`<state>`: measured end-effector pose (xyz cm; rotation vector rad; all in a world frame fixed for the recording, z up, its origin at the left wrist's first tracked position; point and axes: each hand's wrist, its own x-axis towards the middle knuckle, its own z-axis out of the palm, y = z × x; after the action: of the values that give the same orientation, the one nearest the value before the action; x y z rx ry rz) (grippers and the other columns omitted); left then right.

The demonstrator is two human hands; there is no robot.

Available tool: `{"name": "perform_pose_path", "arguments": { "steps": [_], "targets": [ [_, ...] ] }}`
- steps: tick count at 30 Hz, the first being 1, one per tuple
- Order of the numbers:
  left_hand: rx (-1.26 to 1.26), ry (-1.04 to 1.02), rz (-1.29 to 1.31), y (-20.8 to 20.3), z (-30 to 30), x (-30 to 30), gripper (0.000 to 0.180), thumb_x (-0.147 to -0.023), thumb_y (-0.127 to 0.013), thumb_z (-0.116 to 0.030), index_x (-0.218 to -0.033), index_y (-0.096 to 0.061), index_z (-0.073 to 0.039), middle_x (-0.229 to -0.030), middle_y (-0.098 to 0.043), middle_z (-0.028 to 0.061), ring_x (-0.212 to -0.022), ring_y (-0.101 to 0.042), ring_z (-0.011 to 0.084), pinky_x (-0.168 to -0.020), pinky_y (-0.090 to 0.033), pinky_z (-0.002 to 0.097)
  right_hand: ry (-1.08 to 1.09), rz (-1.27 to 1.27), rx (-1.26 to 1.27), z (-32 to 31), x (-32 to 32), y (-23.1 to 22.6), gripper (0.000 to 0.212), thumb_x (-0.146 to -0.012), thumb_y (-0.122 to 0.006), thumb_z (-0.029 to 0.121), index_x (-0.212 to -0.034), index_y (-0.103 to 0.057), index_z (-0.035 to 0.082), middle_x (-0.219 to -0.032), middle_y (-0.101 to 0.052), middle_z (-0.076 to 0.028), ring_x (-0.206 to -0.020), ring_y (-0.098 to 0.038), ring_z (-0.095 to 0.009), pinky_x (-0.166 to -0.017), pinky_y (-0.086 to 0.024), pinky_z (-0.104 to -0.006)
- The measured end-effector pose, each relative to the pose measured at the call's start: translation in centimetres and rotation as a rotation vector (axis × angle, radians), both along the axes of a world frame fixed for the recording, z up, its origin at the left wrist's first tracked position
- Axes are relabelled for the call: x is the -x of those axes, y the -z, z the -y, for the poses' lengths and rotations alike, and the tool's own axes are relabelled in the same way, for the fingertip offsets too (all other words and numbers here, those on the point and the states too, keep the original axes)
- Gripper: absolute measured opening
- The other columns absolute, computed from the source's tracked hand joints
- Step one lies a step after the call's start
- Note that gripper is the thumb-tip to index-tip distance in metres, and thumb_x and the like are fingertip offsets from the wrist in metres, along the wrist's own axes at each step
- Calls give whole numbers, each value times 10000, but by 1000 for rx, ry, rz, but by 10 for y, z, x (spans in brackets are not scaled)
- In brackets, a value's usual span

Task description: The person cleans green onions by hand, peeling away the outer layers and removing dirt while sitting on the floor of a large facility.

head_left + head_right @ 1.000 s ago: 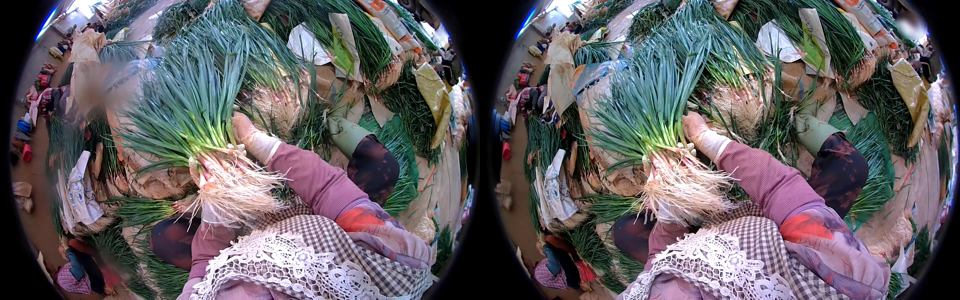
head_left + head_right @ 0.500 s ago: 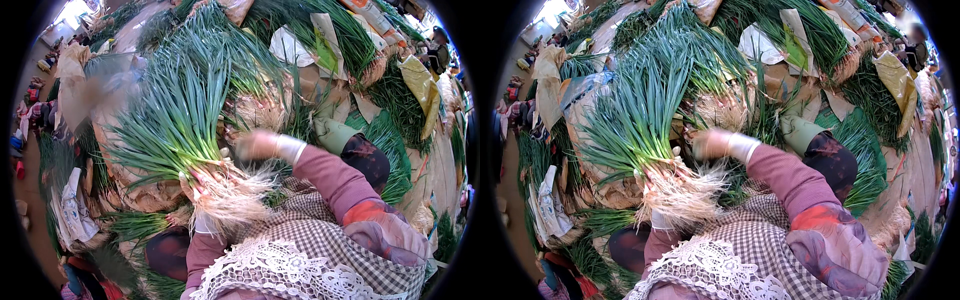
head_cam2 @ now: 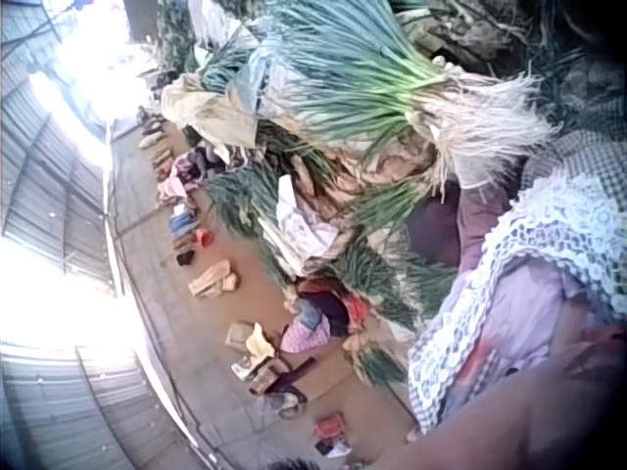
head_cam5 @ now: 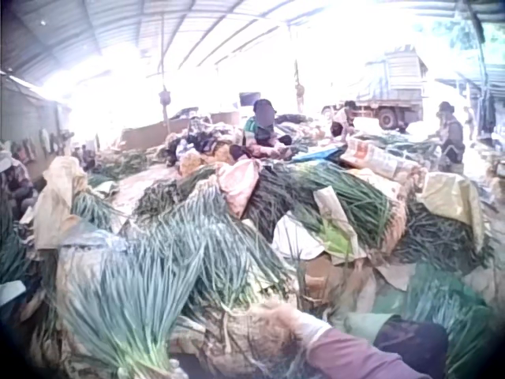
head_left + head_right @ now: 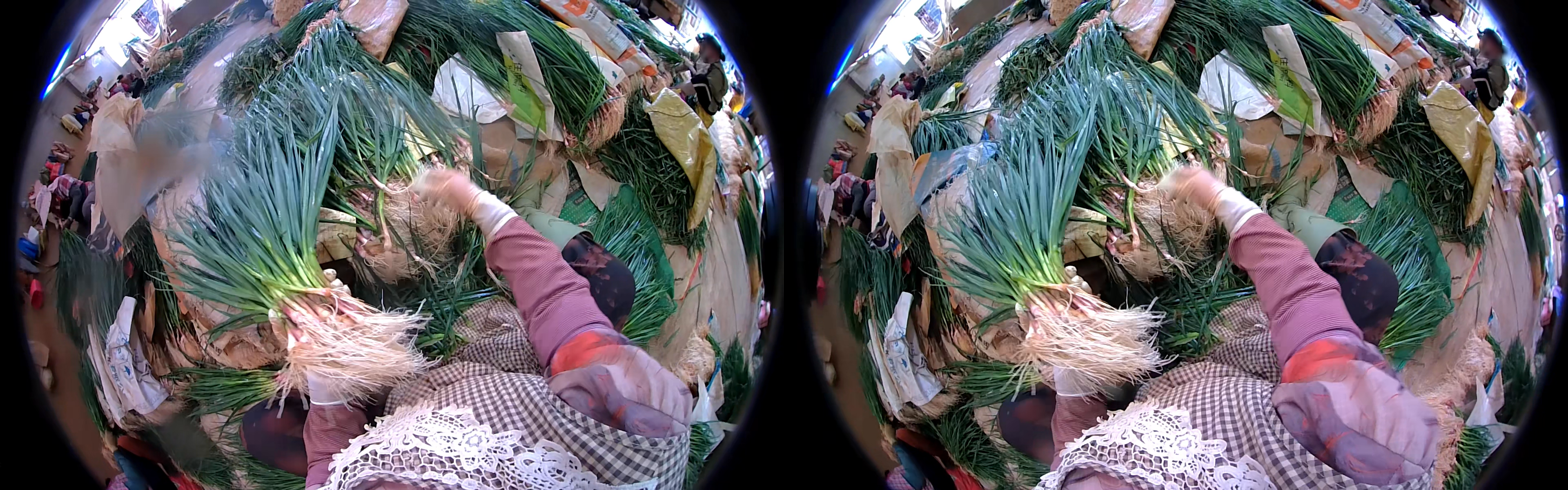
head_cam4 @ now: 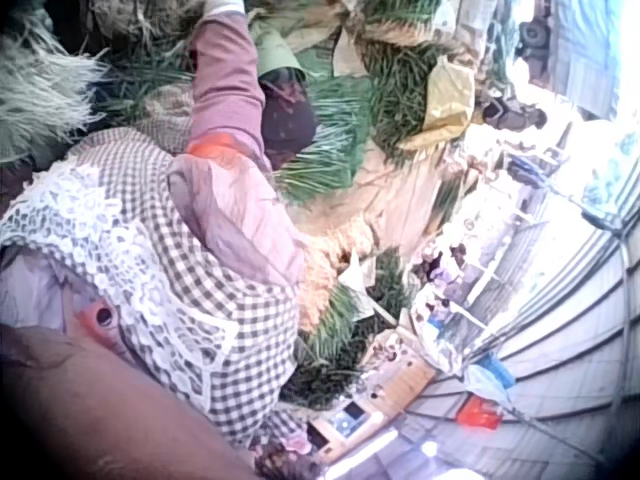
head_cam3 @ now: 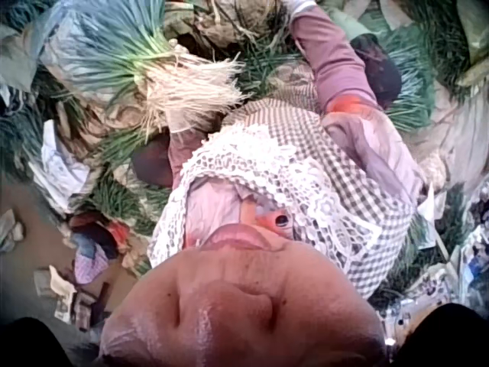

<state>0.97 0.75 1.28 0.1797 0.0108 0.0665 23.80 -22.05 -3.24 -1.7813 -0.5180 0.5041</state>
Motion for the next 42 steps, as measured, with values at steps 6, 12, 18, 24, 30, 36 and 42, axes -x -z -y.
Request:
{"name": "perform_pose_path", "arguments": {
  "steps": [6, 12, 18, 24, 30, 36, 42],
  "targets": [
    [-21, -23, -9, -6, -3, 3, 549, -769, -440, -493, -1207, -399, -165, -1181, -441, 135, -1010, -440, 349, -819, -360, 542, 512, 109, 913, 9, -25, 57, 184, -735, -563, 197, -821, -554, 35, -749, -576, -67, -650, -549, -164, -635, -455, -279],
    [23, 26, 8, -3, 2, -4, 548, -772, -432, -495, -1206, -399, -164, -1178, -442, 138, -1004, -444, 352, -816, -362, 546, 443, -79, -300, 0, -9, -8, 210, -759, -569, 245, -813, -531, 45, -765, -572, -53, -657, -550, -166, -611, -445, -291],
    [195, 19, 0, -18, 16, -1, 546, -775, -424, -497, -1206, -399, -164, -1175, -443, 141, -997, -449, 356, -813, -363, 550, 28, 205, 145, -42, 72, -33, 411, -808, -496, 399, -897, -551, 1, -799, -574, -148, -697, -546, -214, -658, -428, -314],
    [38, -52, -5, -16, 18, 6, 521, -760, -465, -490, -1181, -422, -185, -1146, -466, 132, -979, -455, 359, -796, -374, 539, -394, 117, 262, -61, 133, -38, 547, -816, -366, 534, -991, -556, 52, -827, -596, -116, -783, -578, -232, -707, -447, -328],
    [37, -31, -37, -13, 19, 13, 462, -766, -493, -449, -1137, -462, -175, -1091, -504, 110, -971, -466, 352, -789, -393, 521, 53, -319, -234, -101, 112, -47, 378, -816, -482, 418, -789, -503, 42, -561, -416, 19, -457, -365, -76, -422, -302, -205],
    [-67, -103, -224, -8, 17, 15, 396, -777, -500, -395, -1074, -514, -134, -921, -585, 101, -778, -560, 310, -682, -457, 488, 317, -682, -523, -121, 113, -24, 244, -829, -481, 345, -754, -506, 115, -540, -426, 37, -410, -356, -74, -350, -300, -205],
    [-78, -236, -253, -6, 23, 9, 439, -794, -469, -418, -1066, -479, -73, -697, -567, 85, -767, -568, 320, -632, -494, 477, 278, -956, -421, -123, 128, -27, 218, -818, -475, 270, -664, -475, 116, -473, -373, 48, -371, -305, -81, -320, -258, -220]
  ]
}}
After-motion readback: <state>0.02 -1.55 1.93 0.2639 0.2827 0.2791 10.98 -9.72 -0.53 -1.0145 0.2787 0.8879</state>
